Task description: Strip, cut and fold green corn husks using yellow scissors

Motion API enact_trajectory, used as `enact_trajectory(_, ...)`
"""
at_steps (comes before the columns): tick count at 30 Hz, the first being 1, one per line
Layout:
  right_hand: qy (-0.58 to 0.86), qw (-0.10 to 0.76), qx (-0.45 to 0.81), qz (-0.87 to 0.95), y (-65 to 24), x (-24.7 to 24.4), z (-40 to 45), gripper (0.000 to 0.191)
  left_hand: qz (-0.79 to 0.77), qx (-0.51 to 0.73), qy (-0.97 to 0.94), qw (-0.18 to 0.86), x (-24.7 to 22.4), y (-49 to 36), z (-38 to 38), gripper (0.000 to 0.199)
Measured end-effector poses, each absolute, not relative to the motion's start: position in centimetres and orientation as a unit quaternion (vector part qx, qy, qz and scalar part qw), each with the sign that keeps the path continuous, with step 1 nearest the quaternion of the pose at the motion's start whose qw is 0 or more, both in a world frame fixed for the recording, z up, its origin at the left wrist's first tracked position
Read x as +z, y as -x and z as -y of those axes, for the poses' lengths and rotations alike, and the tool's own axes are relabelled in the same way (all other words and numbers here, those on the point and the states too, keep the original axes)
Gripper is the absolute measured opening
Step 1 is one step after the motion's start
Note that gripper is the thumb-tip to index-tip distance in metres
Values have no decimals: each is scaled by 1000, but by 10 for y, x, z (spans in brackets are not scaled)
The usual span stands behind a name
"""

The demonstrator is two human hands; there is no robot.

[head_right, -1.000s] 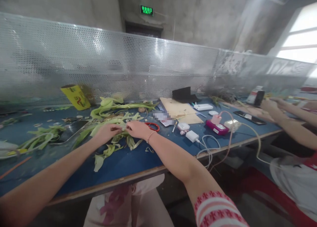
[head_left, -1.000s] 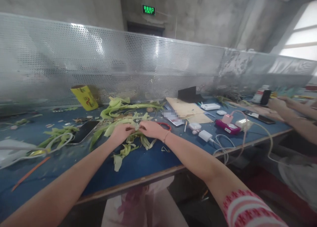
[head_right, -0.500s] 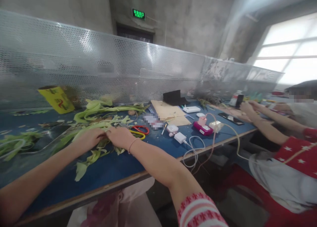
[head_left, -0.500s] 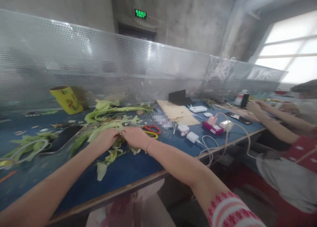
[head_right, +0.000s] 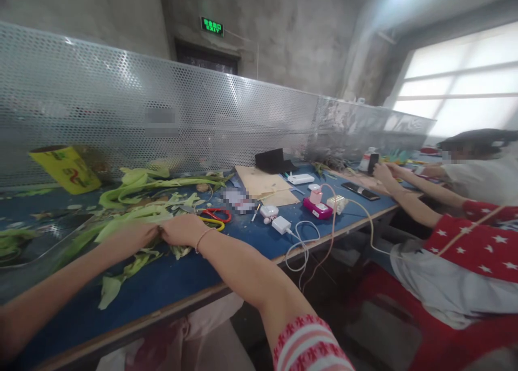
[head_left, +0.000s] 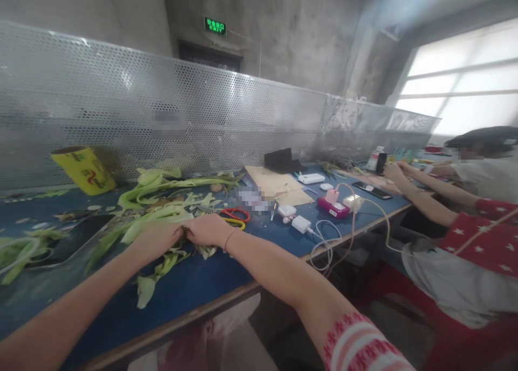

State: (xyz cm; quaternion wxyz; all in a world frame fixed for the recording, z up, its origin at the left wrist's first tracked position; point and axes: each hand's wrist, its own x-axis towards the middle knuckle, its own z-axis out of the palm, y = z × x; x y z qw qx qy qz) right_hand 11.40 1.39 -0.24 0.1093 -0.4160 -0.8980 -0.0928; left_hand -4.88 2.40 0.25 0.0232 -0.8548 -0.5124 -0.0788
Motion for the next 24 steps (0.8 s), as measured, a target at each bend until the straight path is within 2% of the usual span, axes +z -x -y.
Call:
enact_trajectory(3, 416, 108, -84, 899, -115, -2, -14, 33, 529, -27, 847, 33, 2, 47, -28, 36)
enact_trajectory(12, 440, 128, -74, 886, -114, -6, -17, 34, 552, 13, 832, 59, 12, 36, -18, 40)
enact_trajectory(24, 438, 110, -75, 889, -114, -7, -12, 25, 553, 30, 830, 72, 7, 34, -16, 31)
